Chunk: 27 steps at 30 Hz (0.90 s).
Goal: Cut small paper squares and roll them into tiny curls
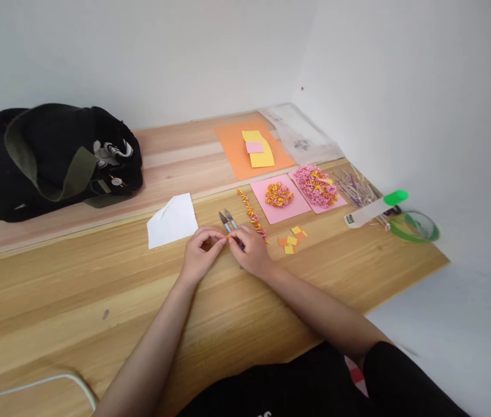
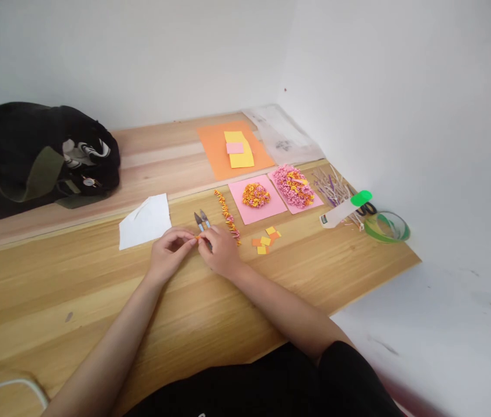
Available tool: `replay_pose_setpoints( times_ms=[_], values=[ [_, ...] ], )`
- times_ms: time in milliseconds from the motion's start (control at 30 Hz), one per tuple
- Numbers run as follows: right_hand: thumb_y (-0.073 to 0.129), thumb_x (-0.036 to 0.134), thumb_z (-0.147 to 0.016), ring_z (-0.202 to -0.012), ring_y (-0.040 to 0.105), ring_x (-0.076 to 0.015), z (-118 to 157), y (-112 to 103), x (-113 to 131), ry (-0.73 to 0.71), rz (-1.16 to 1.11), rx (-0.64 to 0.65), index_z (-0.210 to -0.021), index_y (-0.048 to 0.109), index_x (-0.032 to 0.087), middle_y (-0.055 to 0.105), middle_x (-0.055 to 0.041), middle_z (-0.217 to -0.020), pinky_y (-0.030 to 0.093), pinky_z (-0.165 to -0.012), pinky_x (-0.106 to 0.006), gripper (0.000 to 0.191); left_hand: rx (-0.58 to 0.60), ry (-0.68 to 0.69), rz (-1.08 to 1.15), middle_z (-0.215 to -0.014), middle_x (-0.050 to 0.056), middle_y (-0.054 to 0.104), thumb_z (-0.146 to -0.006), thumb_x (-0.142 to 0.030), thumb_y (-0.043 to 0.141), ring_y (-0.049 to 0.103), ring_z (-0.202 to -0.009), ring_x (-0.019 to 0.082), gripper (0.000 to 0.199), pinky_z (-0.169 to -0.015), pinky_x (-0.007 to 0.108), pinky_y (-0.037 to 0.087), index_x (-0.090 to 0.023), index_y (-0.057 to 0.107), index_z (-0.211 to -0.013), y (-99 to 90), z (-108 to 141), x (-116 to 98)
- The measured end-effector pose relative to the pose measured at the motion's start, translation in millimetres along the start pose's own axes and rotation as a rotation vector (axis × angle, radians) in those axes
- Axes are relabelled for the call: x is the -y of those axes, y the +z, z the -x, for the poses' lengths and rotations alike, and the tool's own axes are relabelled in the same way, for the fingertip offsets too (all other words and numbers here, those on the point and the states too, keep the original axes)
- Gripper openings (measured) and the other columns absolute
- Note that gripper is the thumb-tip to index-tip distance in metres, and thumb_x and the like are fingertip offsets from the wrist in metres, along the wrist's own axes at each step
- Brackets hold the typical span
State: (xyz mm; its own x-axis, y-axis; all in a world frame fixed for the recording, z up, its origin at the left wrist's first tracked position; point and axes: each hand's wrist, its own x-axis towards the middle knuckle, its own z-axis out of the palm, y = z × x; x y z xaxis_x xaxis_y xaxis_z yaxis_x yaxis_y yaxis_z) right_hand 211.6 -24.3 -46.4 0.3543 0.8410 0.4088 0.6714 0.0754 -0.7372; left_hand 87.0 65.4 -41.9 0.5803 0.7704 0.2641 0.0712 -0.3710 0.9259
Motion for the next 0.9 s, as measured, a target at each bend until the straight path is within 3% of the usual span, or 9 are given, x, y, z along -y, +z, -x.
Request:
replay_pose_setpoints(
  times_ms=[400, 900],
  values=[
    [0.049, 0.019, -0.085, -0.07, 0.053, -0.018, 0.3, 0.2, -0.8, 0.045, -0.008, 0.014, -0.074, 0.059, 0.02, 0.059, -0.0034, -0.072, 0.041, -0.067, -0.03, 0.015, -0.006, 0.007, -0.007, -0.08, 0.004, 0.069, -0.074, -0.028, 0.071, 0.063, -0.079, 0.019, 0.007, -0.073, 0.031, 0.048, -0.022, 0.071, -0.07, -0.2, -0.6, 2.7],
    [0.049, 0.02, -0.087, -0.071, 0.054, -0.0184, 0.7, -0.3, 0.5, 0.075, -0.031, 0.0, -0.077, 0.061, 0.019, 0.06, -0.0045, -0.073, 0.042, -0.066, -0.031, 0.015, -0.017, -0.001, 0.004, -0.082, 0.005, 0.068, -0.071, -0.029, 0.074, 0.061, -0.077, 0.018, 0.009, -0.069, 0.03, 0.047, -0.021, 0.071, -0.073, 0.3, 0.1, 0.2]
  ],
)
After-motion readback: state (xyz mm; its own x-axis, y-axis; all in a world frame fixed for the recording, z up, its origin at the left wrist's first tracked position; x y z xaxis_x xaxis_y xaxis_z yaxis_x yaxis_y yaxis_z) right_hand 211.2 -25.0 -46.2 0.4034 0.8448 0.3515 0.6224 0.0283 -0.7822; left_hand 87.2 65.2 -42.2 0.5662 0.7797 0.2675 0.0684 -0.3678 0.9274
